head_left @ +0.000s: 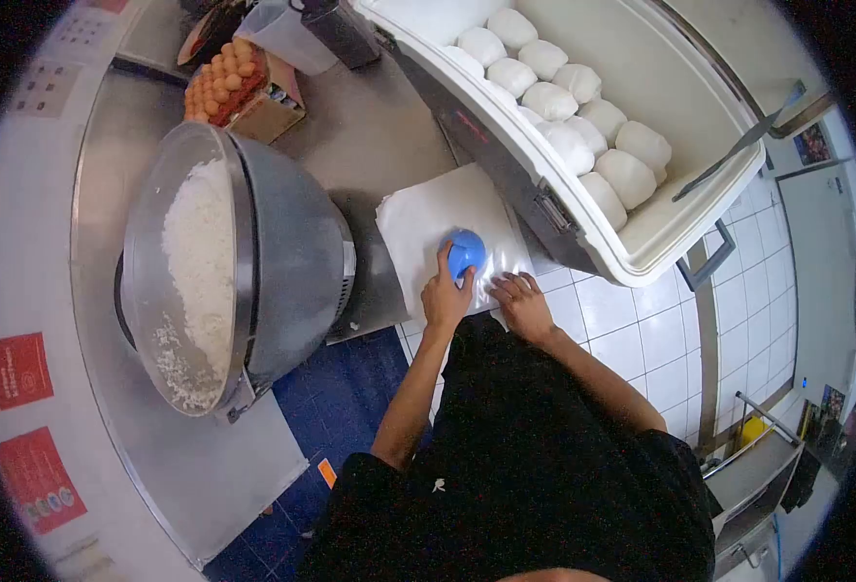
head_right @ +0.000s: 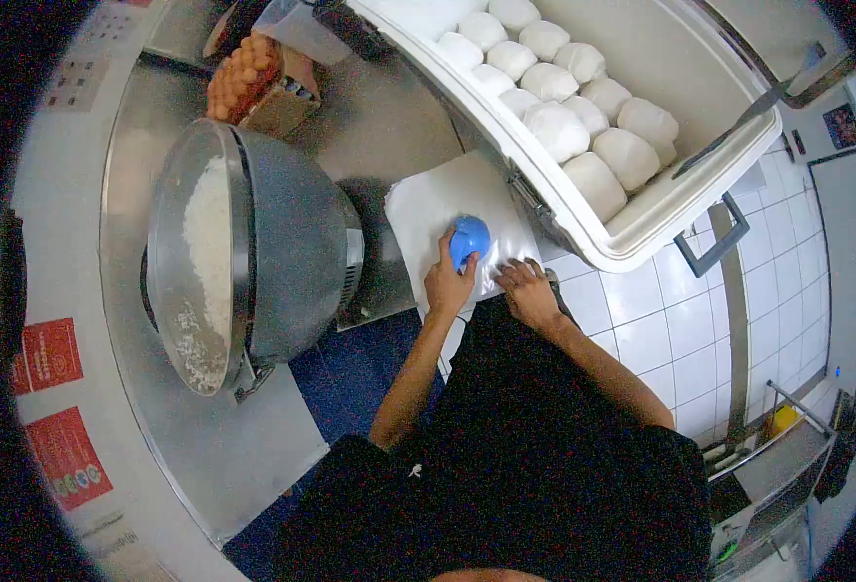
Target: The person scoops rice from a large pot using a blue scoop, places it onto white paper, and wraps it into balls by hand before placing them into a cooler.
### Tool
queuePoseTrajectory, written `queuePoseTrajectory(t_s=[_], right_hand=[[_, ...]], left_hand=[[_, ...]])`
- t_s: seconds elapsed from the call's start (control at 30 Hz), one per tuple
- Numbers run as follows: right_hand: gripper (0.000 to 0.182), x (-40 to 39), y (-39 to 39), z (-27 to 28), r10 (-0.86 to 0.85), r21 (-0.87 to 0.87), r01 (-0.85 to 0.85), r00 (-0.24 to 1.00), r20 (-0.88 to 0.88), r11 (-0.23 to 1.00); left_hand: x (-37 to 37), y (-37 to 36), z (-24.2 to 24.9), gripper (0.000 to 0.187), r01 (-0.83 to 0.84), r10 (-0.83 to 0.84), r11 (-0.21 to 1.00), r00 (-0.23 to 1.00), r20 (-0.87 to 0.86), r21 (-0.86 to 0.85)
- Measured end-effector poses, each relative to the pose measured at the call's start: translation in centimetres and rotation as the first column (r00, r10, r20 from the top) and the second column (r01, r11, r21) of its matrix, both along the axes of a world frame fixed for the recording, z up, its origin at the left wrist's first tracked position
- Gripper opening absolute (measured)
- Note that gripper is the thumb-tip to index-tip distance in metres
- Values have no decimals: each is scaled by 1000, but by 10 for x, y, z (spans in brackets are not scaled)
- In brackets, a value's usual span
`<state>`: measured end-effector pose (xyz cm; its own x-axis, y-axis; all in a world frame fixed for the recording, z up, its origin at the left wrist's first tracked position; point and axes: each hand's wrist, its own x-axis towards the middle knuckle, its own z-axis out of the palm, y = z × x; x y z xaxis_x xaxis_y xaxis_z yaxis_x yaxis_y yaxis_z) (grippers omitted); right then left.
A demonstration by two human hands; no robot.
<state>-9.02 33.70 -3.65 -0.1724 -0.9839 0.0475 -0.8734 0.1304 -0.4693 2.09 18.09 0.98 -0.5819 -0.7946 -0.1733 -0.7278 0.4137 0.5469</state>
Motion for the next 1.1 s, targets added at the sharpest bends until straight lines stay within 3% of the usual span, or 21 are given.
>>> queuePoseTrajectory(t_s=[0.1,0.23,0.33,0.43,0.5,0.57,0.63,0.67,0.7,0.77,0.8,0.83,0.9,0.93,0.97,1.0,1.03,1.07,1.1], right_hand=[[49,-6,0,4,15,2,-16,999,46,1000],[47,-6,-2,-4,-13,12,13,998,55,1000],[43,-7,-3,-2,13,-44,-12,1000,19,999],[40,-16,-13,5,60,-126,-66,997,-53,990],[36,-18,-10,-1,100,-157,-112,992,-78,981],[31,-23,-7,-12,175,-162,-179,984,-39,970],[38,-26,-12,-25,193,-122,-182,977,87,976],[35,-25,-16,-25,170,-190,-150,981,96,970],[35,-19,-17,-29,220,-199,-197,970,103,960],[32,-25,-17,-11,186,-92,-174,972,141,980],[27,-24,-17,-1,194,-144,-177,975,110,974],[27,-23,-18,5,183,-127,-169,977,110,977],[14,-22,-19,11,70,-325,-27,990,122,945],[20,-23,-19,11,47,-262,-6,988,150,965],[20,-25,-19,10,62,-251,-26,988,139,968],[26,-25,-19,9,107,-276,-72,988,115,959],[33,-23,-20,8,159,-302,-123,983,97,945],[32,-23,-14,15,177,-219,-149,978,114,964],[32,-22,-13,11,203,-217,-174,972,121,961]], left_hand=[[-9,-2,17,64,-5,3,1000,993,119,17],[-17,9,2,66,-39,40,999,989,145,-10],[-11,2,-15,63,-77,82,995,993,86,-60],[-8,-7,-7,61,-8,3,998,995,-98,-60],[-5,4,-4,62,-98,80,989,983,-164,-108],[-2,15,-6,63,-177,151,974,972,-179,-140],[-5,15,1,64,-177,122,973,940,-317,-150],[-6,14,6,65,-216,198,975,949,-244,-48],[1,14,10,65,-264,244,963,940,-237,-58],[-6,9,22,64,-209,154,963,944,-290,-170],[-2,10,32,62,-260,222,963,912,-345,-66],[3,10,70,60,-267,167,947,885,-435,-179],[14,10,147,56,-305,26,859,829,-559,-412],[28,17,203,58,-357,103,875,797,-595,-327],[47,16,245,56,-384,49,692,870,-491,-611],[60,8,274,51,-571,121,700,687,-716,-429],[66,9,325,45,-580,117,627,730,-673,-521],[80,-11,347,37,-650,147,578,678,-720,-494],[93,-28,377,37,-625,335,531,775,-536,-572]])
